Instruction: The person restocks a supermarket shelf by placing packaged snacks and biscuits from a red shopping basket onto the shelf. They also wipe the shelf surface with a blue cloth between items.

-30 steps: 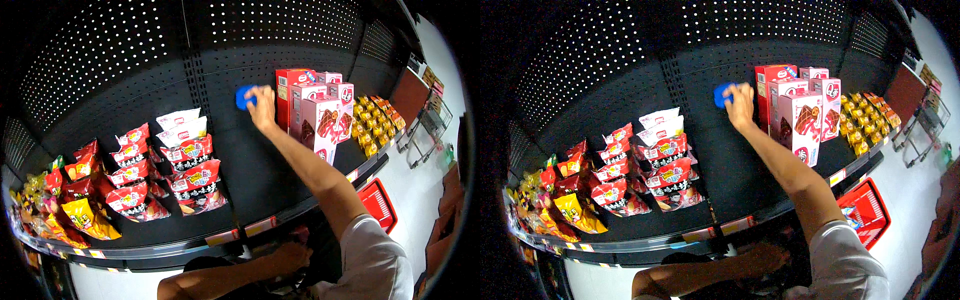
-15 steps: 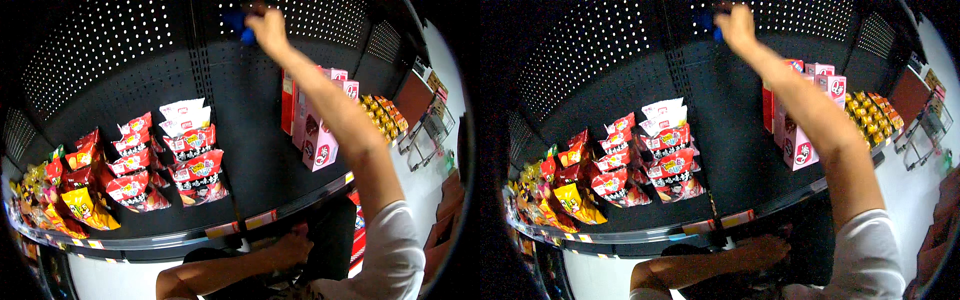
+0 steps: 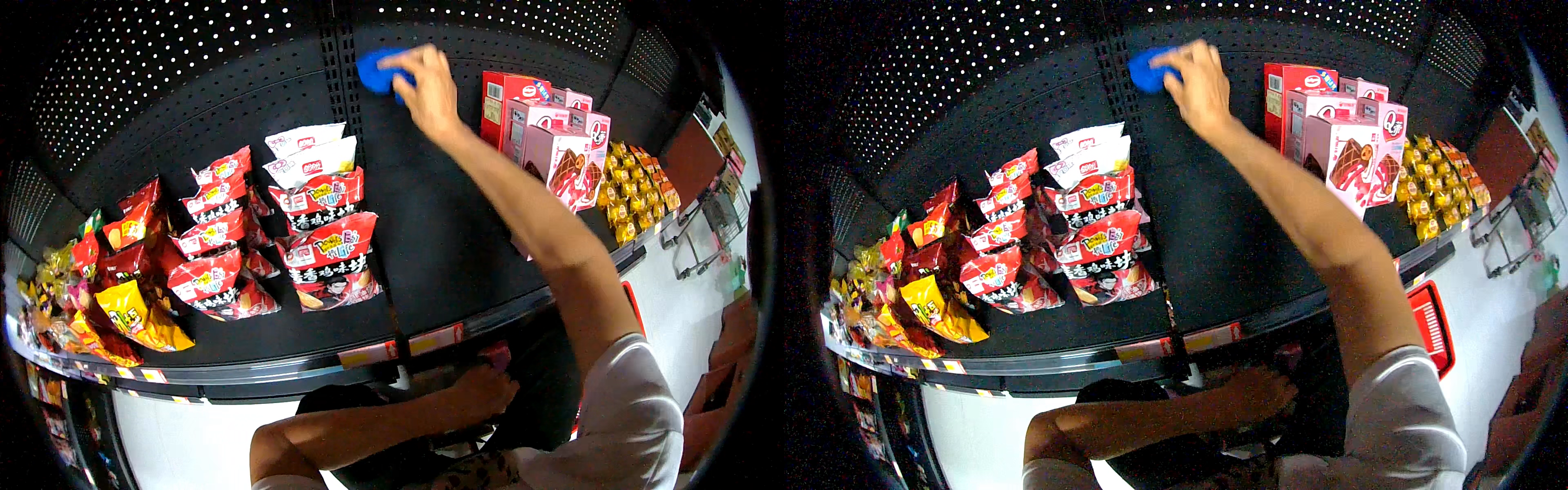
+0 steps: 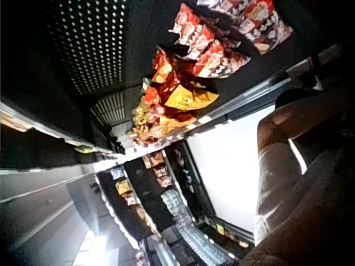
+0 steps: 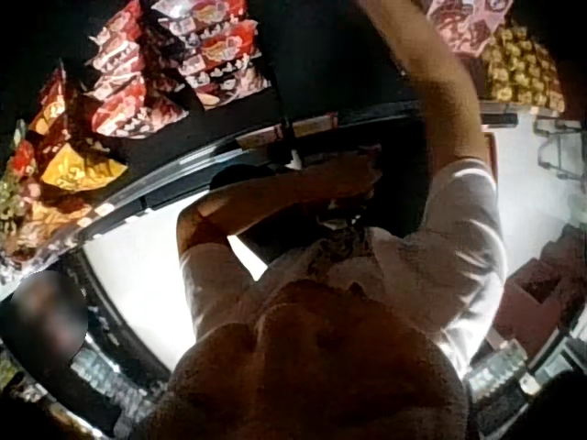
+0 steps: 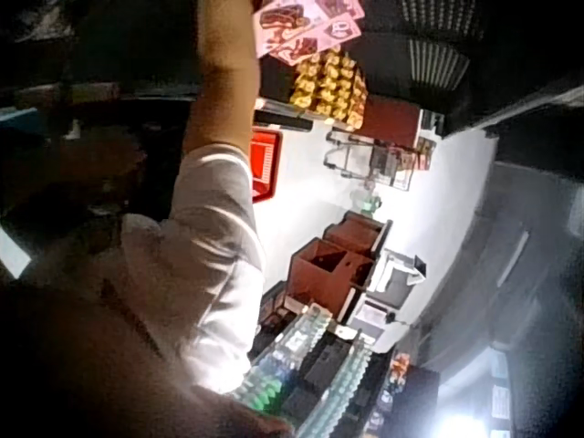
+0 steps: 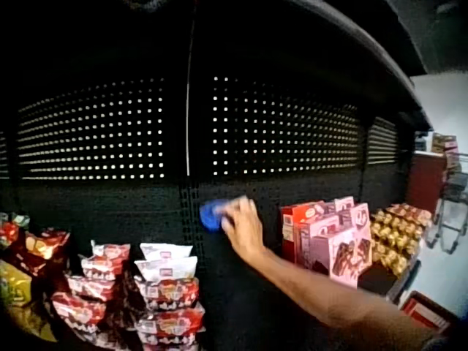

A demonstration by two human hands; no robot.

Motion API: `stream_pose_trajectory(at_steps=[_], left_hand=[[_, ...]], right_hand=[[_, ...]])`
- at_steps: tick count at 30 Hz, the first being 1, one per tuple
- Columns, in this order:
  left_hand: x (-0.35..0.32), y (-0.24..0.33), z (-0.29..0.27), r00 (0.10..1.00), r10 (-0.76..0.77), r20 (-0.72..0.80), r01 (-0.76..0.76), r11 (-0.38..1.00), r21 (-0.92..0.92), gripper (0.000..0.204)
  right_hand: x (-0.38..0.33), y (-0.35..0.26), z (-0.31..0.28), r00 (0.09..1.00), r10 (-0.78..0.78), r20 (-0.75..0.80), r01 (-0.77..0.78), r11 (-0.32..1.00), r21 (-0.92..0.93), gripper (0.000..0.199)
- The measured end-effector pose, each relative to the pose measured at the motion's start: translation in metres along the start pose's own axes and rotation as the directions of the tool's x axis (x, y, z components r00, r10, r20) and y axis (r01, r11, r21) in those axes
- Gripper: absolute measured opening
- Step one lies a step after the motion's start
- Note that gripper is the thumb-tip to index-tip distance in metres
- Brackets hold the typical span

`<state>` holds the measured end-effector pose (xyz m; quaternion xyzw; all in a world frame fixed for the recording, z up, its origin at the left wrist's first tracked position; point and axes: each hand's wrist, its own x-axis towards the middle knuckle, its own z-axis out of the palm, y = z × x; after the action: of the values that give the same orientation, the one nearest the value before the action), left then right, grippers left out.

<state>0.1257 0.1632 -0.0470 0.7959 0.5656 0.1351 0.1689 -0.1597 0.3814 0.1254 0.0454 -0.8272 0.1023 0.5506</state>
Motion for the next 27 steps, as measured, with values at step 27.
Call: stream_pose_trajectory(at_steps=[27], left_hand=[[0.007,-0.005,-0.007,0.996,-0.08,-0.039,0.082,0.996,0.044,0.023]], right_hand=[[-0.156,0.044,-0.004,0.75,0.442,0.492,-0.226,0.87,-0.438,0.025]])
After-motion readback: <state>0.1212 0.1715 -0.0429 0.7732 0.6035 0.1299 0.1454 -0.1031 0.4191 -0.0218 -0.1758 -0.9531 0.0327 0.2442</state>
